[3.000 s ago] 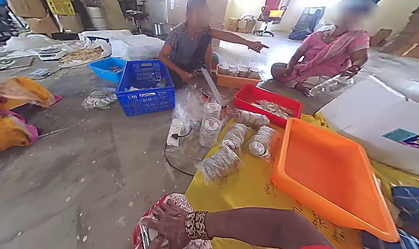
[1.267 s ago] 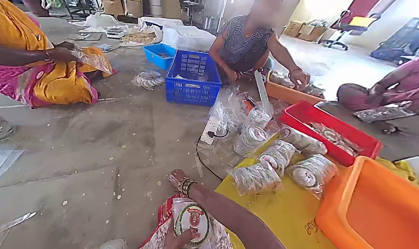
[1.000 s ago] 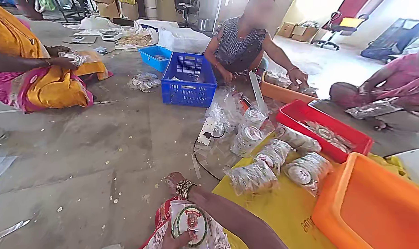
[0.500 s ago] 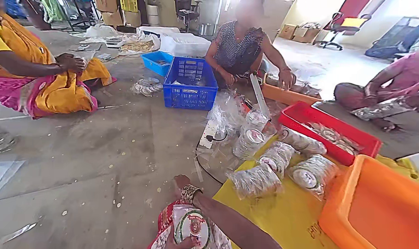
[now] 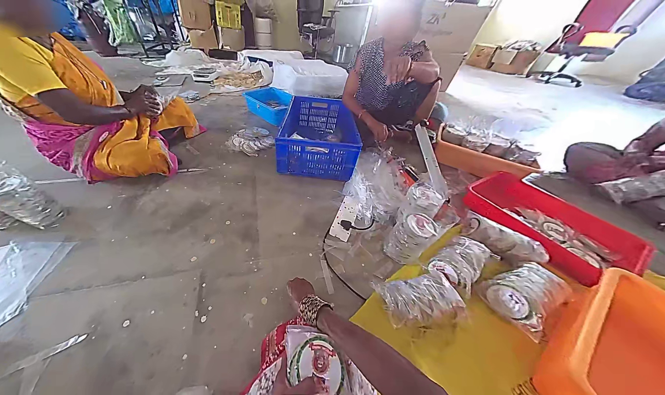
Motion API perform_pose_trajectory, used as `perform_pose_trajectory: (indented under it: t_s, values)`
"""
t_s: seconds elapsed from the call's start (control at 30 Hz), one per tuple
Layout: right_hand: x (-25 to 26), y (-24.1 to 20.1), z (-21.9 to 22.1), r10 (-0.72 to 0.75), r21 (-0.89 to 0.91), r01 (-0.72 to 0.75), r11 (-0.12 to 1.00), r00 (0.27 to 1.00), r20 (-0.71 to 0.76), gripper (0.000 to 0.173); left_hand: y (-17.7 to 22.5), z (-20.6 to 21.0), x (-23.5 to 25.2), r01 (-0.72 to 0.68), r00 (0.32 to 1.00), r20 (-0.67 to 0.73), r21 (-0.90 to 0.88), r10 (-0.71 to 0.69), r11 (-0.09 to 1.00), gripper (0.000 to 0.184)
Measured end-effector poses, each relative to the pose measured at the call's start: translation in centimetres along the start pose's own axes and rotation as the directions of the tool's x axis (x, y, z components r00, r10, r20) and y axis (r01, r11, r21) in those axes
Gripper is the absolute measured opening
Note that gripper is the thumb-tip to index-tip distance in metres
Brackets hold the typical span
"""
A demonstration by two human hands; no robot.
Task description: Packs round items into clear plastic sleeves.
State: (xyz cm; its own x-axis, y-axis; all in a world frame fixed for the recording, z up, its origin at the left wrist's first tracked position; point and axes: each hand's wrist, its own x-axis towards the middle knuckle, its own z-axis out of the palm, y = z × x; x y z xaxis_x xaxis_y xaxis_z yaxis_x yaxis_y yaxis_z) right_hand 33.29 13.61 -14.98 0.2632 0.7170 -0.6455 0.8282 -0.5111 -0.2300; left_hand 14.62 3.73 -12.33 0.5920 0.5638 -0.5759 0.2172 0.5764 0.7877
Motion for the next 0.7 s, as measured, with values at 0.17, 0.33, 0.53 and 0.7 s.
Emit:
perform_pose_trajectory:
  t_s: [0.17, 0.33, 0.53, 0.7]
  values:
    - [1.0, 0.5, 1.0, -0.154, -0.054, 0.151, 0.987, 0.987, -0.042, 0.037, 0.2, 0.0, -0.1, -0.001, 1.000, -0.008, -0.017, 0.001, 1.000, 0.073]
    - [2.7, 1.6, 2.5, -0.184, 0.103, 0.190, 0.976, 0.981, -0.063, 0.045, 0.1, -0.2, -0.1, -0.005, 1.000, -0.008, 0.024, 0.005, 1.000, 0.076]
    - [0.3, 0.8, 1.3, -0.054, -0.016, 0.053, 0.998, 0.994, -0.097, 0.038, 0.1, -0.3, -0.7, -0.024, 1.000, 0.004, 0.007, 0.024, 1.000, 0.081]
    - [0.4, 3.3, -1.7, -0.013, 0.244, 0.069, 0.967, 0.975, -0.223, 0.026, 0.3, -0.4, -0.5, -0.006, 0.999, 0.045, -0.034, 0.008, 0.999, 0.085]
